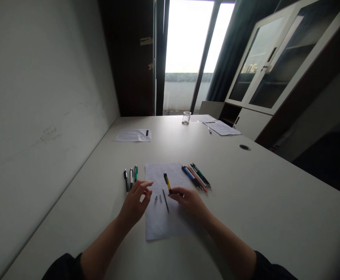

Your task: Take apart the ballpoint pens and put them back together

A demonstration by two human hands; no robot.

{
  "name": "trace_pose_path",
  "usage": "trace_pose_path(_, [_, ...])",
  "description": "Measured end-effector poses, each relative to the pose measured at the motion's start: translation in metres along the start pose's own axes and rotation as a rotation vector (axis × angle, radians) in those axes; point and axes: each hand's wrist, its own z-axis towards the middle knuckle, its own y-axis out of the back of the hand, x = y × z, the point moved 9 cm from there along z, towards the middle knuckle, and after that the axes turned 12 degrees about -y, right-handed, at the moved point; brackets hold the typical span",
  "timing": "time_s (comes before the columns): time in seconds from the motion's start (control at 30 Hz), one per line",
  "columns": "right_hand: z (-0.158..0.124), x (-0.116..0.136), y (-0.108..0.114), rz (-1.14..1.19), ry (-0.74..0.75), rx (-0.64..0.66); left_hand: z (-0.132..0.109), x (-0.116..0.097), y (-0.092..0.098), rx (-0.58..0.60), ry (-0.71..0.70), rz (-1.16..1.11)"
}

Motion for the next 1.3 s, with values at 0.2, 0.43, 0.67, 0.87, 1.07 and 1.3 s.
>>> trace_pose_path(0.2, [-0.005,0.015,-0.01,-0.169,0.195,0.001,-0.003,0.004,-0.006,0.019,0.022,-0.058])
trace_pose_path(0.43, [-0.014,0.03,-0.012,-0.295,0.286,-0.029,-0.004,-0.001,-0.022,0.114,0.05,-0.236])
trace_pose_path(0.67, [-0.014,0.031,-0.014,-0.333,0.305,-0.038,-0.005,0.002,-0.025,0.089,0.092,-0.346])
trace_pose_path(0.87, [-0.013,0.029,-0.013,-0.332,0.287,-0.04,-0.004,0.002,-0.024,0.079,0.12,-0.361])
trace_pose_path(1.07, [-0.013,0.028,-0.013,-0.331,0.276,-0.031,-0.005,0.004,-0.025,0.094,0.137,-0.353])
trace_pose_path(1.3, [-0.014,0.028,-0.012,-0.323,0.293,-0.045,-0.007,0.009,-0.026,0.092,0.179,-0.37])
